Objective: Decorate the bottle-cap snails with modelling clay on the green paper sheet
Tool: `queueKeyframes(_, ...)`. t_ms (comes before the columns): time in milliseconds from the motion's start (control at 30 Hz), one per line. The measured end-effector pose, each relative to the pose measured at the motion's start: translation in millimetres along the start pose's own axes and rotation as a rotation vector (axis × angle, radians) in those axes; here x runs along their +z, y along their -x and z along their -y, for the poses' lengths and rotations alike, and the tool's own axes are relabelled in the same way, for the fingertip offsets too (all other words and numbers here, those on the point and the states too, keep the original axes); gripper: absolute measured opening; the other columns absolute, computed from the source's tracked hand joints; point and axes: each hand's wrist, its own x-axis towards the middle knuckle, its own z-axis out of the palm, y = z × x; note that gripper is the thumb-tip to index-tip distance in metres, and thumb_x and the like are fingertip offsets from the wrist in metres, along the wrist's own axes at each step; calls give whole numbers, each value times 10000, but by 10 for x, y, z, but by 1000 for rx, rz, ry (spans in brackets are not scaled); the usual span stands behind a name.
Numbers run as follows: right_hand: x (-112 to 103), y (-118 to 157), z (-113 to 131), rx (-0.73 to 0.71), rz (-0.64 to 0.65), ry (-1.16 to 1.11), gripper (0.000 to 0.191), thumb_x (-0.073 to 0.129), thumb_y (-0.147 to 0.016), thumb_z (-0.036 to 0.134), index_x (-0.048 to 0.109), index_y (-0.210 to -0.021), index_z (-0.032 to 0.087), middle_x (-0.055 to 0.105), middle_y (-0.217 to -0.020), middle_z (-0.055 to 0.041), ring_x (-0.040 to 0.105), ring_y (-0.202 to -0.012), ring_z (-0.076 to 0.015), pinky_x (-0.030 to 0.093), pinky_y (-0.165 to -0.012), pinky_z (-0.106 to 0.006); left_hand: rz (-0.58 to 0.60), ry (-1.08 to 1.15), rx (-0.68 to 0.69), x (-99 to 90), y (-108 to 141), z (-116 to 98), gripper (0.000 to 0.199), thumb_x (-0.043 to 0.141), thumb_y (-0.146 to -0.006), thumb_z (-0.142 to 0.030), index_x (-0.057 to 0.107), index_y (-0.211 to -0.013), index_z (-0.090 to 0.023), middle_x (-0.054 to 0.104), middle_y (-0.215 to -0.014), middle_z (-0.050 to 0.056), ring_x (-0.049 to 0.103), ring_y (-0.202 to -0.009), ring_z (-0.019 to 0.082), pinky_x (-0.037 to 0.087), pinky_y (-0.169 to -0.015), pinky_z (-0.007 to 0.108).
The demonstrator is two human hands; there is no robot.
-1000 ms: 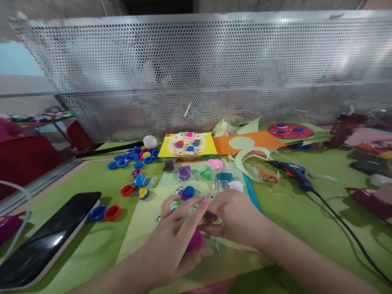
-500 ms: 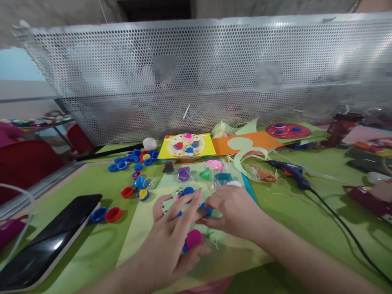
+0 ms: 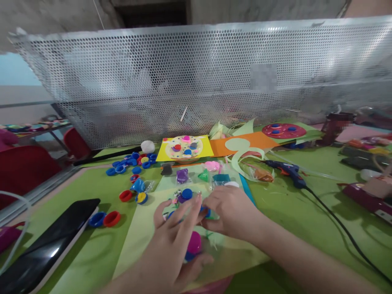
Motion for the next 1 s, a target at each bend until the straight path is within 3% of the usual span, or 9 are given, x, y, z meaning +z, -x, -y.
queueKeyframes(167, 127, 9, 31, -61, -71, 34, 93, 572, -662, 215, 584, -582, 170, 606, -575, -29, 519, -563, -161, 300, -501, -291, 100, 25, 33, 10, -52, -73, 832, 367, -886, -491, -203, -1399, -170, 416, -1360, 224, 373, -1250, 403, 268, -938, 646)
queueKeyframes(333, 65, 1, -31, -87, -71, 97, 188, 597, -716, 334, 628, -663, 157, 623, -599, -33, 524, -583, -164, 295, -508, -285, 39, 98, -68, -25, -27, -42, 767, 385, -892, -347, -159, -1409, -184, 539, -1275, 166, 449, -1214, 329, 156, -1022, 616)
queueKeyframes(500, 91, 3, -17, -160, -118, 125, 160, 613, -693, 302, 614, -602, 171, 607, -570, -36, 526, -622, -181, 283, -508, -290, 74, 70, -21, 53, -18, -71, 814, 409, -879, -435, -161, -1412, -203, 367, -1406, 181, 333, -1283, 378, 192, -988, 654)
queueKeyframes(600, 69, 4, -36, -161, -175, 169, 231, 628, -710, 370, 627, -608, 162, 603, -553, -30, 524, -578, -168, 265, -489, -289, 35, 78, -68, 26, -30, -64, 796, 418, -879, -377, -141, -1415, -197, 492, -1323, 160, 400, -1251, 345, 210, -997, 643)
queueKeyframes(700, -8, 1, -94, -169, -227, 238, 325, 630, -726, 456, 634, -615, 150, 593, -529, -27, 536, -565, -167, 250, -475, -287, 14, 141, -162, -41, -35, -40, 766, 418, -878, -310, -114, -1419, -200, 602, -1210, 123, 432, -1237, 301, 307, -989, 585)
queueKeyframes(867, -85, 2, -159, -168, -128, 253, 338, 611, -756, 467, 638, -645, 150, 610, -558, -27, 564, -603, -176, 221, -474, -282, 45, 289, -279, -82, -55, -25, 780, 441, -875, -318, -126, -1410, -274, 587, -1234, 99, 439, -1235, 285, 494, -835, 490)
queueKeyframes(1000, -95, 3, -178, -103, -34, 239, 359, 572, -782, 495, 634, -677, 157, 620, -601, -29, 574, -619, -182, 182, -471, -281, 33, 413, -411, -76, -67, -8, 776, 463, -868, -342, -83, -1417, -289, 543, -1282, 122, 491, -1191, 278, 552, -742, 415)
